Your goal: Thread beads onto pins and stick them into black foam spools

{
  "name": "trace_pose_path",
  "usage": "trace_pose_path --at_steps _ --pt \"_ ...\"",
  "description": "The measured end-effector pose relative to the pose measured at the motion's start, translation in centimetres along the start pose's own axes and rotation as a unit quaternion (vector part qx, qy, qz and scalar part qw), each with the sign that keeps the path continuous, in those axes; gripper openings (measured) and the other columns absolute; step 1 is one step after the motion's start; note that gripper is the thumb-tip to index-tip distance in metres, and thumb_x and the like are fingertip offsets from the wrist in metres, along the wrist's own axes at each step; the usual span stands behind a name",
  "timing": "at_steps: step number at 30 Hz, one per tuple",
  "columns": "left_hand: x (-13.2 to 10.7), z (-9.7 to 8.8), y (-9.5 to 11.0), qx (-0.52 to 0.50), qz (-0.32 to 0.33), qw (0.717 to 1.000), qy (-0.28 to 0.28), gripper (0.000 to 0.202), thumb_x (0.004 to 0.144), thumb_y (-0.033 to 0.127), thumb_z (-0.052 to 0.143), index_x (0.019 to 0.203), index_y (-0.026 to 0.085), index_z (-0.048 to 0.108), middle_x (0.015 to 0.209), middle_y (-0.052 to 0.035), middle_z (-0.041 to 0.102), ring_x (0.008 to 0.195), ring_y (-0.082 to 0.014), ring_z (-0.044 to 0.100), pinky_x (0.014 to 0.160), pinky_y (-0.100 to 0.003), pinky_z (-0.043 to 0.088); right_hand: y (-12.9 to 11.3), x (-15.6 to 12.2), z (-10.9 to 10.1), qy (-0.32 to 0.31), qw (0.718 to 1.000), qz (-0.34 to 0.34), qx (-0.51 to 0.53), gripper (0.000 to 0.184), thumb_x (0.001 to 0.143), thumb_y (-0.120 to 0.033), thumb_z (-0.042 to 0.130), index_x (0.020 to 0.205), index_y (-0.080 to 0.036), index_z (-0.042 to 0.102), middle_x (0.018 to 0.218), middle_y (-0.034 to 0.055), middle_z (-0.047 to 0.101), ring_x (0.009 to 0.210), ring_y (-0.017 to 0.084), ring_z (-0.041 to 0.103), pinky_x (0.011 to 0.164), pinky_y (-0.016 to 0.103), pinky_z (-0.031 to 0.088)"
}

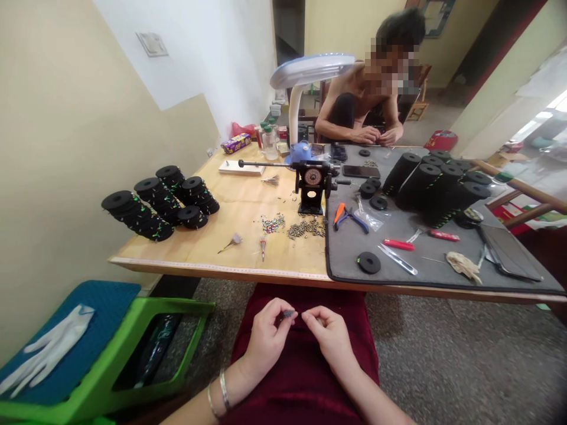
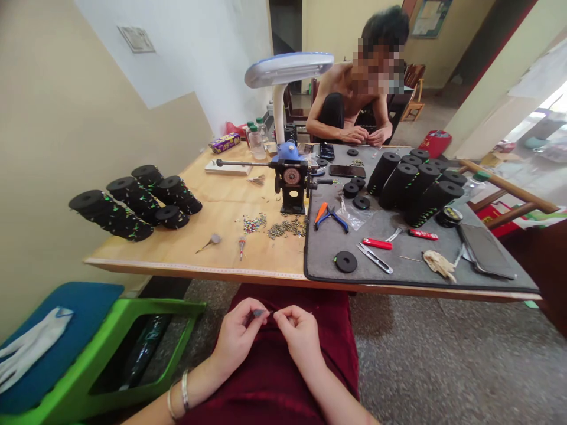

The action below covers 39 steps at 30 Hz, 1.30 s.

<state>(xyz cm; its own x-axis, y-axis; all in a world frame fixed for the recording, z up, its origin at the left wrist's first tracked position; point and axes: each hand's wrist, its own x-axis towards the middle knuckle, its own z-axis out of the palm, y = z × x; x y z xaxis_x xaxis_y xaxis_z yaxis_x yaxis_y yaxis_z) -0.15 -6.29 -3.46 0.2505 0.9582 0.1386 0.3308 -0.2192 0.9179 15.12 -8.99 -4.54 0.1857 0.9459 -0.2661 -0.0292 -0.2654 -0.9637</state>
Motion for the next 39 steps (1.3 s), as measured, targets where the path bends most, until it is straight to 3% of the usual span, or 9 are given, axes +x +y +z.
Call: trace_pose_path --at_steps 8,14,20,28,34,39 --pt "0.21 -0.03 0.32 -0.021 0.024 0.999 -0.015 0.013 0.086 0.021 0.054 0.074 0.019 0.059 0.07 -0.0019 0.062 0.067 -0.0161 0.059 0.065 -0.027 0.048 -0.2 -0.03 -0.03 -0.026 0.998 0.019 0.046 0.031 0.067 -0.046 0.073 0.069 -0.015 0.073 0.068 0.0066 0.072 0.061 0.018 0.06 0.063 0.027 0.047" --pt "0.25 -0.03 0.04 -0.023 0.006 1.0 0.006 0.011 0.085 0.023 0.057 0.076 0.019 0.061 0.071 -0.0021 0.063 0.068 -0.0164 0.061 0.065 -0.027 0.05 0.27 -0.17 -0.17 -0.023 1.0 0.001 -0.006 0.035 0.069 -0.049 0.07 0.069 -0.014 0.074 0.058 0.0036 0.067 0.052 0.014 0.054 0.051 0.023 0.041" --pt "0.3 -0.06 0.04 -0.02 0.009 1.0 0.002 0.012 0.085 0.024 0.057 0.077 0.018 0.061 0.073 -0.0026 0.064 0.069 -0.0164 0.061 0.065 -0.027 0.05 -0.08 -0.39 -0.17 -0.018 0.999 -0.013 -0.037 0.027 0.071 -0.04 0.069 0.066 -0.014 0.073 0.052 0.0004 0.061 0.045 0.009 0.042 0.046 0.021 0.034" --pt "0.24 -0.05 0.04 -0.012 0.038 0.999 -0.022 0.011 0.085 0.021 0.055 0.076 0.018 0.061 0.074 -0.003 0.064 0.07 -0.0165 0.061 0.066 -0.027 0.05 -0.12 -0.16 -0.19 -0.023 1.0 -0.01 0.0 0.031 0.07 -0.047 0.07 0.071 -0.017 0.075 0.061 0.0047 0.069 0.056 0.018 0.058 0.054 0.026 0.044" --pt "0.39 -0.01 0.05 -0.024 0.036 0.998 -0.035 0.013 0.085 0.019 0.054 0.075 0.018 0.061 0.073 -0.0028 0.064 0.069 -0.0158 0.061 0.066 -0.026 0.05 -0.13 -0.11 -0.35 -0.033 0.998 0.01 0.055 0.031 0.068 -0.047 0.073 0.077 -0.017 0.075 0.075 0.0085 0.075 0.069 0.023 0.066 0.069 0.033 0.05" --pt "0.34 0.11 -0.09 -0.024 0.027 0.998 -0.053 0.013 0.085 0.02 0.054 0.075 0.018 0.062 0.073 -0.0031 0.064 0.068 -0.0157 0.061 0.065 -0.026 0.049 -0.51 -0.05 -0.25 -0.045 0.99 0.035 0.129 0.028 0.065 -0.042 0.077 0.074 -0.017 0.073 0.073 0.006 0.073 0.068 0.02 0.064 0.071 0.031 0.049"
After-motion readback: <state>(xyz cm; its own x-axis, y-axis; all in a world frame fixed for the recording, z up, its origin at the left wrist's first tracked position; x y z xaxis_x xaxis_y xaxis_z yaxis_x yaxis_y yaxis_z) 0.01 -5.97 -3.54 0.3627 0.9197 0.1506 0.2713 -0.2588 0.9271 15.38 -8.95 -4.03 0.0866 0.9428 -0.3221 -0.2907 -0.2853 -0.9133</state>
